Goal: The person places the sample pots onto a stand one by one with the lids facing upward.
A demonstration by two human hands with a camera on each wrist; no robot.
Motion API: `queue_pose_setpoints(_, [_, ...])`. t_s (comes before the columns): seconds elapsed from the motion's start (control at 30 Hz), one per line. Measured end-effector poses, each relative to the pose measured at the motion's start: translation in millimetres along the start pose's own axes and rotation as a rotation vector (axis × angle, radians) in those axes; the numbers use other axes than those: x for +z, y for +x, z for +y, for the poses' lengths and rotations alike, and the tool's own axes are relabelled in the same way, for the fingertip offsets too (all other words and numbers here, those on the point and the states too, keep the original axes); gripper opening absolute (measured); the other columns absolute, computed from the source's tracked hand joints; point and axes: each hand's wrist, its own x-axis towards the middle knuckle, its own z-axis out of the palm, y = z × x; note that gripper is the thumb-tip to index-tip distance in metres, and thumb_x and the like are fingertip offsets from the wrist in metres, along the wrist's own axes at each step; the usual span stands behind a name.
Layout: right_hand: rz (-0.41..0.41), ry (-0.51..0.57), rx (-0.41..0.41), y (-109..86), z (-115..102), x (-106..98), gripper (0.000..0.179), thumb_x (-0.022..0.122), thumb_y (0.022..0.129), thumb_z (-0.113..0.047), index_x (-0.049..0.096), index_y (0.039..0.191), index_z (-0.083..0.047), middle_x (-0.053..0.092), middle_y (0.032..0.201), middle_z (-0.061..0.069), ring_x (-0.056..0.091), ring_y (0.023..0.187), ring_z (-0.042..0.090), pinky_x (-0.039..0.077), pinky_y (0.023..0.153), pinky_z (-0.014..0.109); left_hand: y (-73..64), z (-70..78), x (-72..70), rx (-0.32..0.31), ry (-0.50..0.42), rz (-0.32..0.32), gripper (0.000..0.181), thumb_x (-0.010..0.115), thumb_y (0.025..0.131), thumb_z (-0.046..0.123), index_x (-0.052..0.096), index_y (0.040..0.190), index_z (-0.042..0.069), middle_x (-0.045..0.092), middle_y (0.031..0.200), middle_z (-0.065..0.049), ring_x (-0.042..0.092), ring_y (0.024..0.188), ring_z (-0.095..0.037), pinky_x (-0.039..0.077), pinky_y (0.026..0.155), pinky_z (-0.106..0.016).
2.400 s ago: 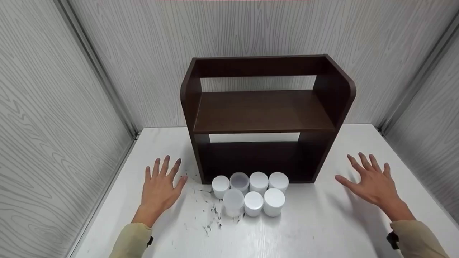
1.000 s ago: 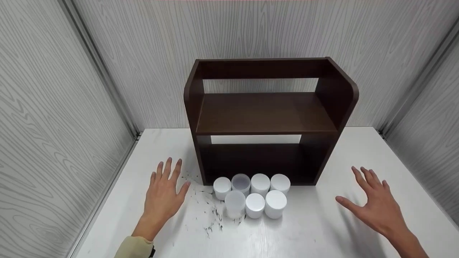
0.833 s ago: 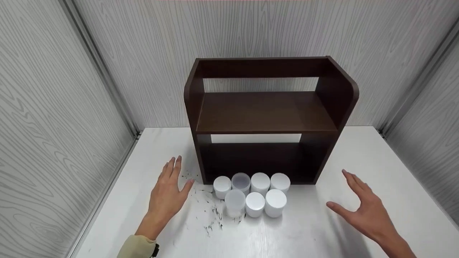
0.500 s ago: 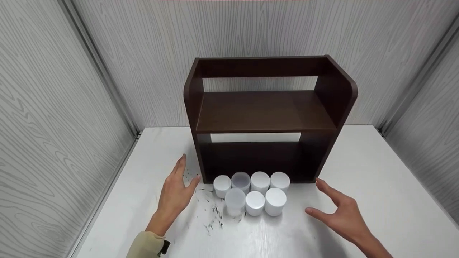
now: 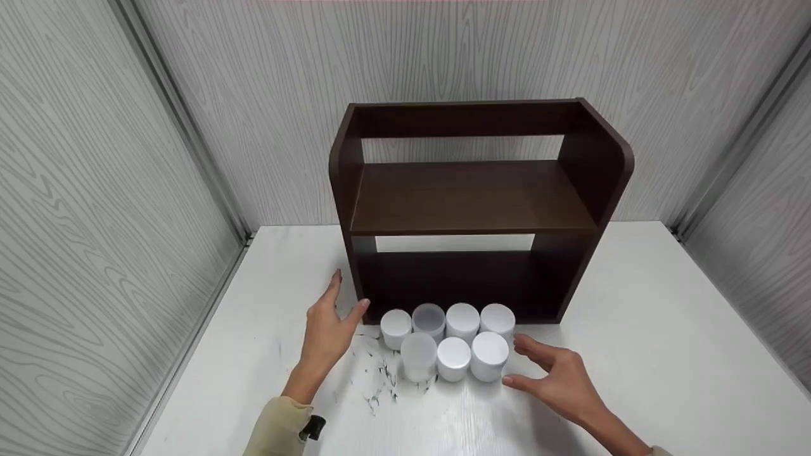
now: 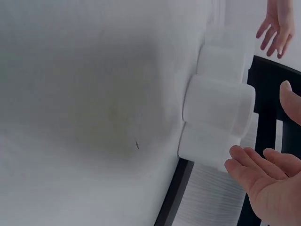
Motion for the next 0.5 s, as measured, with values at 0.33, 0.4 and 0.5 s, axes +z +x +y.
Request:
queue_pose_setpoints(0.33, [0.016, 0.007, -0.02, 10.8, 11.6, 12.1, 0.066, 0.098, 0.074, -0.013, 0.072, 0.133, -0.001, 0.074, 0.126, 0.009, 0.072, 0.114, 0.022, 0.054, 0.102, 0.034, 10.2, 0.6, 9.4, -0.053, -0.12, -0.006, 0.074, 0.071, 0.103, 0.018, 0.032, 0.159, -0.01, 0.037, 0.162, -0.029, 0.046, 0.143, -0.045, 0.046, 0.11, -0.057])
queue_pose_setpoints(0.4, [0.019, -0.003, -0.017, 12.7, 12.5, 13.2, 0.065, 0.098, 0.074, -0.013, 0.073, 0.133, -0.002, 0.075, 0.124, 0.008, 0.073, 0.113, 0.022, 0.054, 0.101, 0.034, 12.1, 0.1, 10.9, -0.056, -0.142, -0.001, 0.072, 0.07, 0.103, 0.016, 0.033, 0.159, -0.01, 0.037, 0.162, -0.029, 0.047, 0.142, -0.046, 0.046, 0.109, -0.056])
queue_pose_setpoints(0.5, [0.021, 0.014, -0.011, 15.1, 12.7, 15.0, 0.065, 0.098, 0.073, -0.012, 0.073, 0.132, -0.002, 0.076, 0.123, 0.009, 0.073, 0.113, 0.022, 0.054, 0.101, 0.034, 14.7, 0.2, 13.3, -0.062, -0.178, 0.006, 0.069, 0.069, 0.103, 0.013, 0.034, 0.159, -0.009, 0.038, 0.161, -0.029, 0.048, 0.141, -0.046, 0.048, 0.107, -0.056])
